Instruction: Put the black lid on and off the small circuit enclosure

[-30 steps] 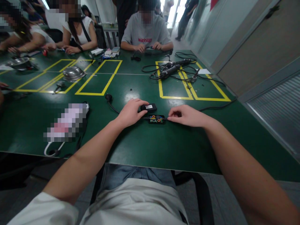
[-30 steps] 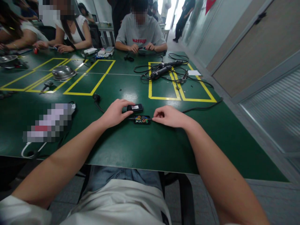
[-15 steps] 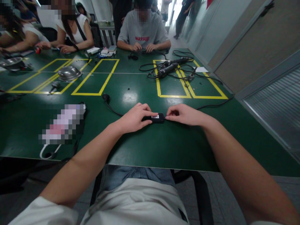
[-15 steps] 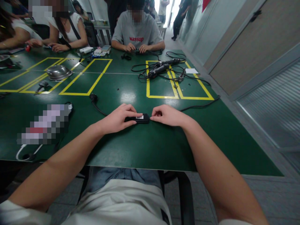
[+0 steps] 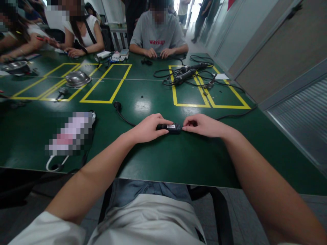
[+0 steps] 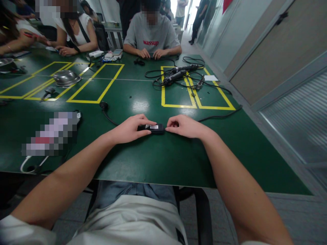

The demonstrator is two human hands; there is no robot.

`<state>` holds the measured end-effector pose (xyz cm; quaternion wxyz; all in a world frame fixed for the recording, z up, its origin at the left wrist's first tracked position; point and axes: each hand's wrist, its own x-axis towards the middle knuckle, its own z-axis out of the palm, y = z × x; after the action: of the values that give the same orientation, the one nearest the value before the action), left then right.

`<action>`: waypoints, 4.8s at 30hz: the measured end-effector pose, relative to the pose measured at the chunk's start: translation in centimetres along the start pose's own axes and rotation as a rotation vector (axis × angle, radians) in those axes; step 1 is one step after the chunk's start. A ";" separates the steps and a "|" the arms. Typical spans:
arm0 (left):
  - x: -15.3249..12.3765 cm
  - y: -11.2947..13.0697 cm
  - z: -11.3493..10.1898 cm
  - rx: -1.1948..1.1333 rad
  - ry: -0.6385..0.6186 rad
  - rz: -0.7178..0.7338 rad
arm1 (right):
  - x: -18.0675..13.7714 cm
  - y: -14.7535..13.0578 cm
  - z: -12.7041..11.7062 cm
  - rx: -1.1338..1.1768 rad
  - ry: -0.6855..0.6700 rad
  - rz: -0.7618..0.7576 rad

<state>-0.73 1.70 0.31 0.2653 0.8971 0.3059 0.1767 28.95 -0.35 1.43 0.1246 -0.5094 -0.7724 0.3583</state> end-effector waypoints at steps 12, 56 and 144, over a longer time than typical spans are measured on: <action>0.1 -0.9 -0.1 0.191 0.199 -0.259 | -0.2 -1.0 0.5 -0.164 0.037 0.061; 0.4 -1.5 -0.6 0.218 0.160 -0.176 | 0.1 -1.5 1.1 -0.384 0.105 0.124; 0.5 -1.3 -0.4 0.199 0.151 -0.206 | 0.0 -2.4 1.1 -0.457 0.075 0.149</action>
<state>-1.14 3.10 -0.05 0.1682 0.8671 0.4312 0.1842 26.66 -1.35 2.29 0.0080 -0.5931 -0.7884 0.1631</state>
